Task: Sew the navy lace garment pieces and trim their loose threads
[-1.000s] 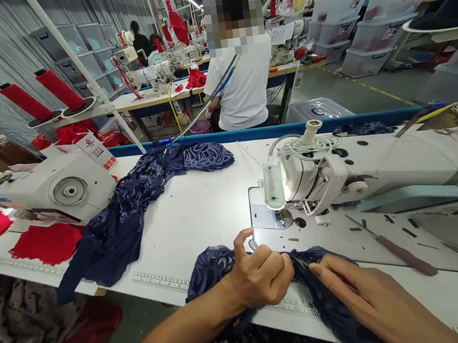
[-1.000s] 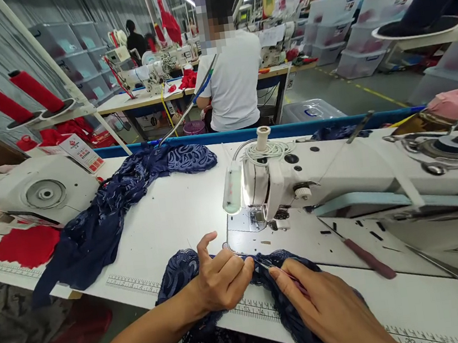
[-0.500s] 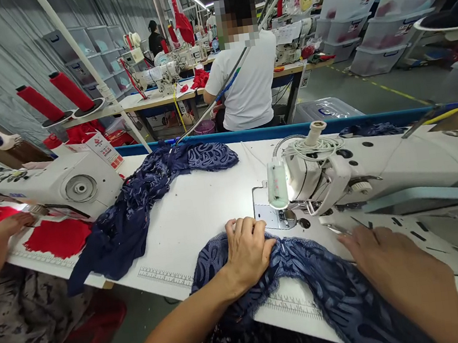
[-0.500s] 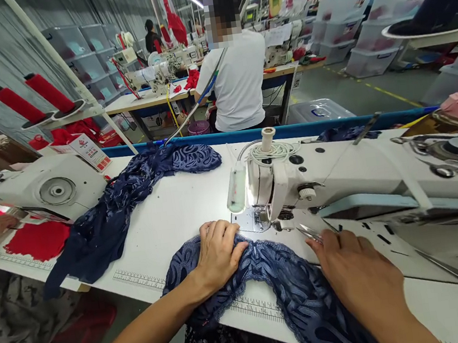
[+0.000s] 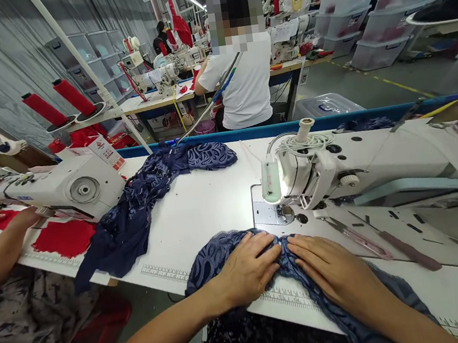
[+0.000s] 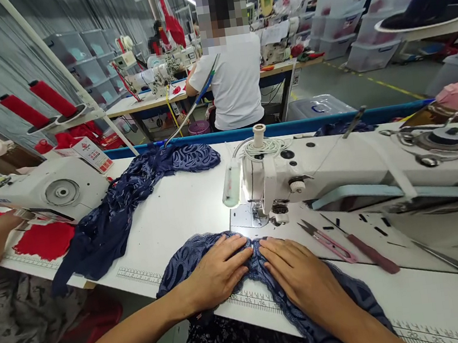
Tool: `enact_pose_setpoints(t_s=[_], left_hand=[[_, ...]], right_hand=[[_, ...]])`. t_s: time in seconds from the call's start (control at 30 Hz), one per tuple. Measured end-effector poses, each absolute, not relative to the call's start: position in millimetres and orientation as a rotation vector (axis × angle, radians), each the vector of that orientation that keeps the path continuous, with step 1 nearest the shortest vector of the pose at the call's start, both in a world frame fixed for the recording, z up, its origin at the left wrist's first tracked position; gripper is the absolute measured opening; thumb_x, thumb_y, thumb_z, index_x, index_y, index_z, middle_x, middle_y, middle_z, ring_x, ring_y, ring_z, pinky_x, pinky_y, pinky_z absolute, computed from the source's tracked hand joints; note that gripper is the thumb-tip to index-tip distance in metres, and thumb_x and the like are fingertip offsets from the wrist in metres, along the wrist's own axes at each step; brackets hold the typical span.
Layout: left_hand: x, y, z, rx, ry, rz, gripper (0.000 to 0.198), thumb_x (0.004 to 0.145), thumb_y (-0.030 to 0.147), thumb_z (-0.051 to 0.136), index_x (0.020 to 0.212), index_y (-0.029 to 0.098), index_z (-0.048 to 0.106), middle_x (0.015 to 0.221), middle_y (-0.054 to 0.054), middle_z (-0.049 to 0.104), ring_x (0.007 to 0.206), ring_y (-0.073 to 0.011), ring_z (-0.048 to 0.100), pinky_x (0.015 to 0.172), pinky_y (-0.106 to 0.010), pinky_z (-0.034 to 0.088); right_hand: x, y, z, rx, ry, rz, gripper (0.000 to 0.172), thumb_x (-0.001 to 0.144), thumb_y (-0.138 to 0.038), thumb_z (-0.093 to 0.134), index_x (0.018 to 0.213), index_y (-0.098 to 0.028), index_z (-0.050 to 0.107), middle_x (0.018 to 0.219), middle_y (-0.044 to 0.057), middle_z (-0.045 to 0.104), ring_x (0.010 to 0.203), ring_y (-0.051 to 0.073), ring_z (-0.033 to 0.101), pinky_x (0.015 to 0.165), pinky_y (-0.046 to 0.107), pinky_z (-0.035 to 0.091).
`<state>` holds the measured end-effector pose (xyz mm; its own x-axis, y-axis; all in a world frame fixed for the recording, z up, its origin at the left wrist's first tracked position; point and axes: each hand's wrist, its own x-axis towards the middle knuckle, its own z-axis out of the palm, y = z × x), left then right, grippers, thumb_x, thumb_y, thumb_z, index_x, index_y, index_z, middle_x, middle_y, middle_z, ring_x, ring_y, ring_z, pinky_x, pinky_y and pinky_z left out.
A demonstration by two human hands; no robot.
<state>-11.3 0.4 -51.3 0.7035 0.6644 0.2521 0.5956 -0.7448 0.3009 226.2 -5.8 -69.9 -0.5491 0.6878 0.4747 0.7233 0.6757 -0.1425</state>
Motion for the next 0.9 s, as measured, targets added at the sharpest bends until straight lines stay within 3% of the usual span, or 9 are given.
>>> enact_pose_setpoints(t_s=[0.13,0.27,0.5,0.77,0.9], left_hand=[[-11,2,-47,2.719,1.046,0.559,0.035,0.097,0.027,0.051,0.131,0.02,0.053,0.135,-0.015,0.052,0.128,-0.0262,0.049,0.111,-0.052,0.04],[-6,4,-45,2.772,1.063,0.561,0.031,0.096,0.028,0.054,0.126,0.018,0.056,0.128,-0.015,0.055,0.123,-0.0252,0.052,0.108,-0.05,0.043],[-8,-5,-48,3.145,0.862,0.453,0.031,0.1,0.013,0.039,0.125,0.005,0.056,0.119,-0.012,0.063,0.122,-0.0256,0.054,0.117,-0.05,0.032],[-9,-10,-54,3.141,0.944,0.48,0.033,0.1,0.018,0.043,0.129,0.008,0.054,0.116,-0.011,0.065,0.123,-0.0294,0.054,0.116,-0.058,0.029],[-9,-11,-60,3.018,1.012,0.565,0.031,0.102,0.023,0.041,0.129,0.012,0.054,0.119,-0.009,0.065,0.125,-0.0265,0.053,0.115,-0.057,0.03]], right_hand=[[216,5,-52,-1.25,-2.324,0.192,0.024,0.099,-0.028,0.042,0.103,-0.022,0.065,0.103,0.005,0.07,0.098,0.02,0.062,0.087,0.037,0.047],[198,24,-45,-1.431,-2.226,0.283,0.023,0.096,-0.034,0.047,0.078,-0.022,0.055,0.078,0.003,0.064,0.075,0.019,0.058,0.07,0.034,0.041],[191,47,-49,-1.603,-2.184,0.507,0.022,0.086,-0.038,0.059,0.072,-0.023,0.053,0.071,-0.002,0.061,0.063,0.014,0.057,0.058,0.026,0.036],[186,48,-43,-1.733,-2.139,0.565,0.022,0.082,-0.041,0.061,0.071,-0.023,0.054,0.071,-0.003,0.063,0.064,0.014,0.058,0.056,0.025,0.035],[187,51,-37,-1.711,-2.178,0.543,0.023,0.082,-0.04,0.062,0.068,-0.023,0.054,0.066,-0.003,0.062,0.06,0.014,0.058,0.053,0.025,0.035]])
